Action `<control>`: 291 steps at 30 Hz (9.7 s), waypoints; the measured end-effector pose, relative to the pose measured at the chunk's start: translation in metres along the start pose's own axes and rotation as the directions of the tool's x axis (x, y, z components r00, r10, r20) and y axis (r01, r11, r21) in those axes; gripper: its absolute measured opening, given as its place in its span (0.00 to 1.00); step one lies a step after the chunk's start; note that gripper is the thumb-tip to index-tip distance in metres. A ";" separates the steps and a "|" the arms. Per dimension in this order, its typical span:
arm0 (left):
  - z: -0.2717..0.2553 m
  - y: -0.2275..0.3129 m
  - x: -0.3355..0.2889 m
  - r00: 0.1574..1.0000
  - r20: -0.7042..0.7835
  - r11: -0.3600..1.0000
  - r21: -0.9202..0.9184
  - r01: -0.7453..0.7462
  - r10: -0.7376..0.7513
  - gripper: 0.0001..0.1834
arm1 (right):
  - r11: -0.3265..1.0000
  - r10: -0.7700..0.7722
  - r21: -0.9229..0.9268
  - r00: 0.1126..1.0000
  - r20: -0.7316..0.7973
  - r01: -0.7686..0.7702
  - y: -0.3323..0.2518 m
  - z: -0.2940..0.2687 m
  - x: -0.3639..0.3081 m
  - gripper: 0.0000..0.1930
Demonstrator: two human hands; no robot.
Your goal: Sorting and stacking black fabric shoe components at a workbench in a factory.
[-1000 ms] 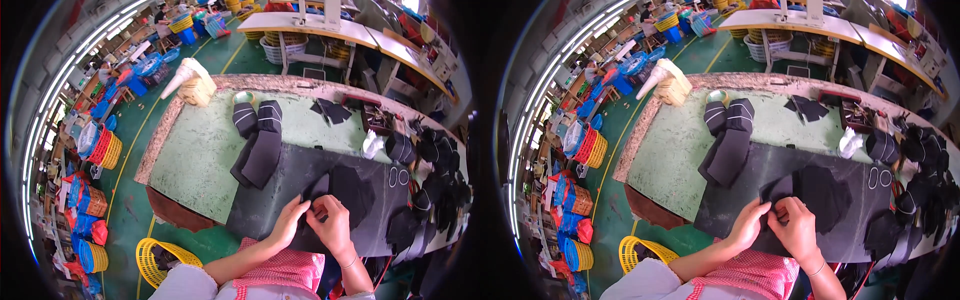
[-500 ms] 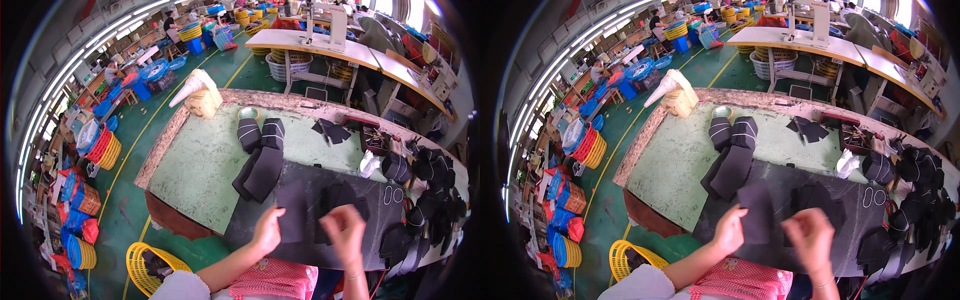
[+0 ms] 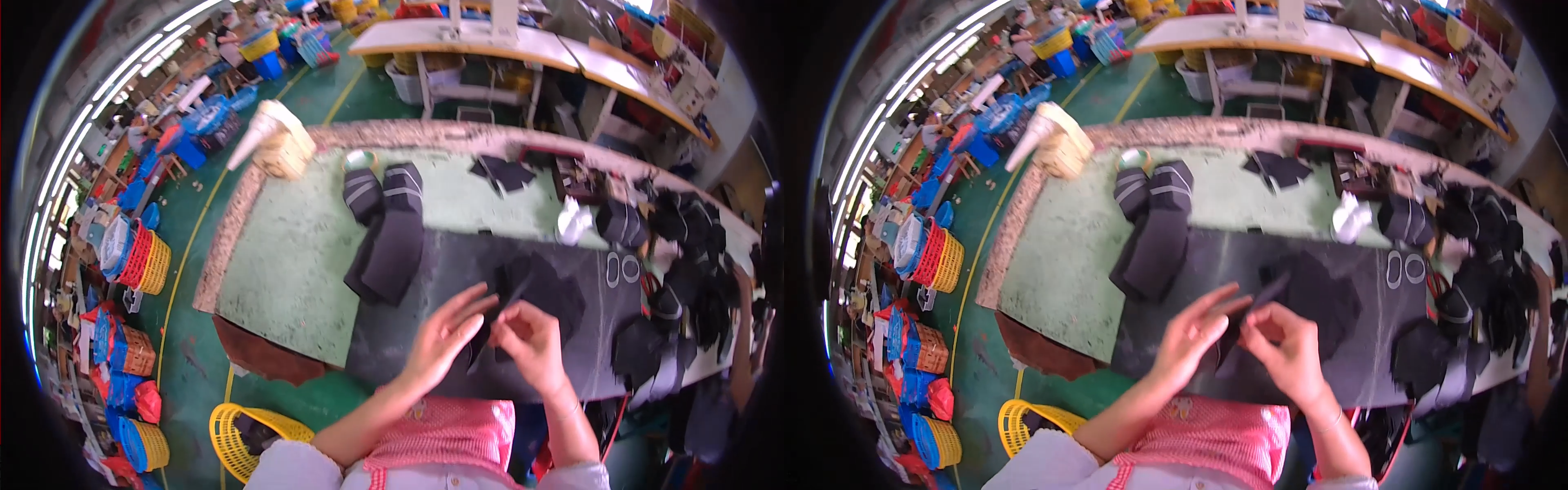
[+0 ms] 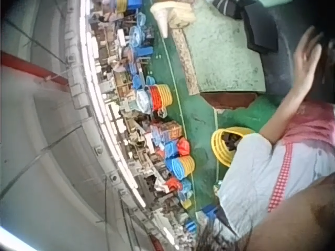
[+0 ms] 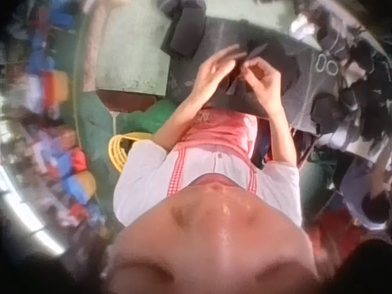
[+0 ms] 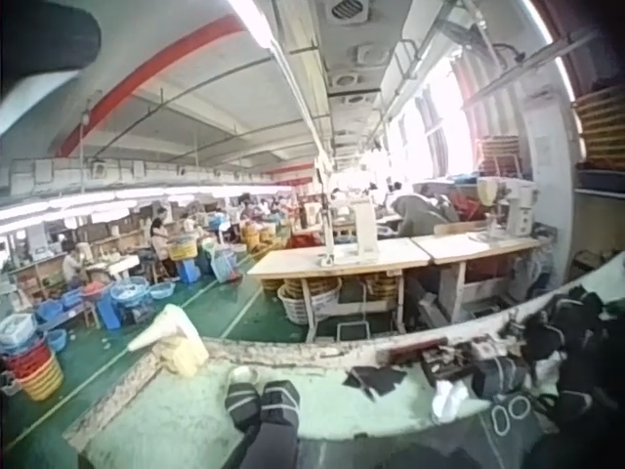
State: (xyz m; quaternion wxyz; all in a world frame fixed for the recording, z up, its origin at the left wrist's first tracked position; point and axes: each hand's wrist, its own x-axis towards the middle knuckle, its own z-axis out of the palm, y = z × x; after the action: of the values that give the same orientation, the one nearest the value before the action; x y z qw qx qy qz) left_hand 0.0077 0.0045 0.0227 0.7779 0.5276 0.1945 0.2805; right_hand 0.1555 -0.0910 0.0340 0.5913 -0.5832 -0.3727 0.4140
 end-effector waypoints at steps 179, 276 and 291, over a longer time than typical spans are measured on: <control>-0.028 -0.018 0.001 0.981 0.125 0.874 -0.448 0.187 -0.145 0.38 | 0.929 0.137 0.329 0.982 0.126 -0.172 0.029 -0.006 0.006 0.06; -0.032 -0.011 -0.004 0.946 -0.188 0.823 -0.555 0.120 -0.264 0.28 | 0.414 -0.565 -0.910 0.790 -0.239 0.020 0.012 -0.063 0.010 0.14; 0.010 -0.023 -0.004 0.958 0.039 0.861 -0.430 0.271 -0.283 0.35 | 0.908 0.221 0.286 0.929 0.297 -0.307 0.024 -0.022 -0.008 0.06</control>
State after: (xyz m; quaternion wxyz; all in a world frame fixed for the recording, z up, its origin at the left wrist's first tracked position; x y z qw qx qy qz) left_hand 0.0158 -0.0112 0.0050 0.9046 0.3057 0.2114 0.2086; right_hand 0.1710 -0.1076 0.0094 0.5643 -0.4635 -0.2892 0.6189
